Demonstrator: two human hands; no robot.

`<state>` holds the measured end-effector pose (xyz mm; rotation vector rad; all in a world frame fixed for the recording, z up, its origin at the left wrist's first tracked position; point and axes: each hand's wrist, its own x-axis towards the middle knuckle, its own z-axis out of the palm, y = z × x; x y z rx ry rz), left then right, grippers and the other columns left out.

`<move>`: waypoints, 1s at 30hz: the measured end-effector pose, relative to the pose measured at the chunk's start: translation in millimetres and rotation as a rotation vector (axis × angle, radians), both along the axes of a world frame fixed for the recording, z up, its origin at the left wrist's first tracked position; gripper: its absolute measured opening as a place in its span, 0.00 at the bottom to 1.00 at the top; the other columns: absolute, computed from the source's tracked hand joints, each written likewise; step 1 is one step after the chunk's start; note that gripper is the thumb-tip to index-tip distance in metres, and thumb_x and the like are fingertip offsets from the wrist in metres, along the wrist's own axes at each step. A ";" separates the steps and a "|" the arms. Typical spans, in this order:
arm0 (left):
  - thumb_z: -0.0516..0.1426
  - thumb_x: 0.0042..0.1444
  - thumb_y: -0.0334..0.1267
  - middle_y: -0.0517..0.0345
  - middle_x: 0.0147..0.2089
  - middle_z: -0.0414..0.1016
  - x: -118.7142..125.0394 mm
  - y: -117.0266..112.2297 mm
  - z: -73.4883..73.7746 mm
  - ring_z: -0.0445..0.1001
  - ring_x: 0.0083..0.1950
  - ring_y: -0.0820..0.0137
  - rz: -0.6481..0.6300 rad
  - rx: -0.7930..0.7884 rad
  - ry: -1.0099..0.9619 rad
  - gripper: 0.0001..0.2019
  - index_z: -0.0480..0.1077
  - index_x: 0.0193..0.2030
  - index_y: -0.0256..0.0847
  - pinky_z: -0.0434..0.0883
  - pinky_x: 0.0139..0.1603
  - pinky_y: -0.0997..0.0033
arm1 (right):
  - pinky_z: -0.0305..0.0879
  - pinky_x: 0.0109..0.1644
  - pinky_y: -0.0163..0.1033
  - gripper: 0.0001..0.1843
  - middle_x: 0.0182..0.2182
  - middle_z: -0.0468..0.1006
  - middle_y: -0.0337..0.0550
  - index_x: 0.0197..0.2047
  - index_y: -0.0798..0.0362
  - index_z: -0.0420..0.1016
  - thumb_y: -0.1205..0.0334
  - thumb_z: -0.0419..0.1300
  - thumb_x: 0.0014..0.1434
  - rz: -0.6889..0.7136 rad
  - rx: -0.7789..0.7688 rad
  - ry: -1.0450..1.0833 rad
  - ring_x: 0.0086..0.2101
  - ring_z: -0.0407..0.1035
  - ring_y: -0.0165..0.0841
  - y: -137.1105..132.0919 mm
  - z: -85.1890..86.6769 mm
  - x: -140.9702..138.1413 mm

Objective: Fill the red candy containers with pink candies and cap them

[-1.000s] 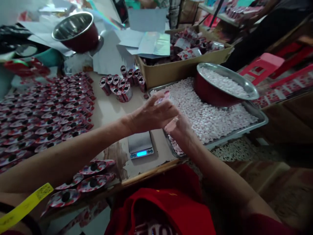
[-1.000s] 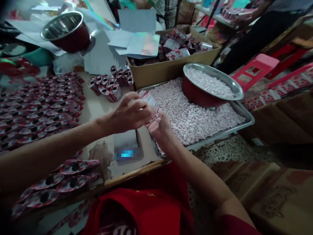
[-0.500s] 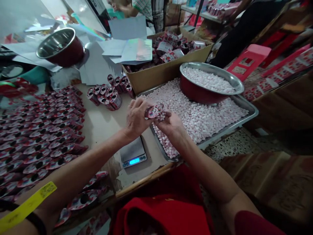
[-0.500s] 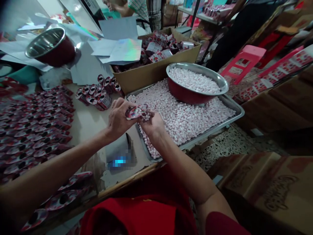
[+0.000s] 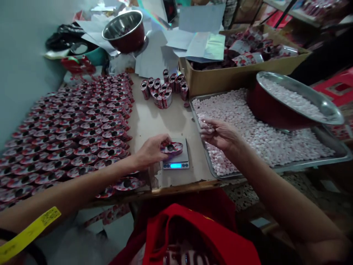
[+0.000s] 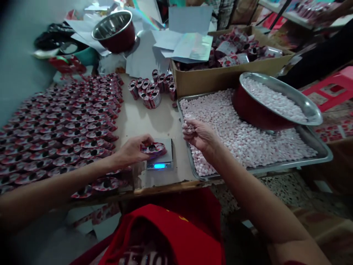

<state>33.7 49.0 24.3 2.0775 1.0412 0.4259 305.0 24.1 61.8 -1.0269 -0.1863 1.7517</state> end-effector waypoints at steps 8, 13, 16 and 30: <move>0.78 0.43 0.46 0.49 0.55 0.80 -48.1 -2.0 29.0 0.79 0.51 0.57 -0.008 0.222 0.190 0.40 0.72 0.62 0.42 0.76 0.53 0.56 | 0.57 0.22 0.26 0.09 0.22 0.67 0.32 0.36 0.52 0.70 0.71 0.59 0.70 0.057 -0.012 -0.182 0.19 0.57 0.22 0.9 5.9 -6.8; 0.71 0.56 0.49 0.53 0.48 0.82 -100.6 -0.7 39.3 0.79 0.44 0.62 0.129 0.269 0.136 0.26 0.76 0.58 0.42 0.76 0.46 0.59 | 0.65 0.26 0.28 0.08 0.26 0.73 0.38 0.38 0.53 0.74 0.76 0.61 0.62 0.172 -0.012 -0.306 0.24 0.63 0.25 1.2 7.2 -8.2; 0.69 0.58 0.52 0.56 0.49 0.84 -106.2 -9.0 52.7 0.80 0.45 0.62 0.197 0.309 0.094 0.23 0.79 0.56 0.44 0.76 0.50 0.59 | 0.60 0.23 0.27 0.07 0.25 0.73 0.38 0.39 0.55 0.77 0.76 0.63 0.62 0.251 0.070 -0.366 0.22 0.60 0.23 2.0 13.2 -24.4; 0.72 0.55 0.49 0.58 0.51 0.83 -70.2 -5.5 60.7 0.81 0.50 0.63 0.116 0.248 -0.005 0.28 0.76 0.61 0.44 0.76 0.56 0.59 | 0.54 0.19 0.31 0.06 0.25 0.74 0.36 0.39 0.51 0.78 0.66 0.71 0.64 0.429 0.117 -0.589 0.19 0.59 0.22 -8.5 42.6 -63.4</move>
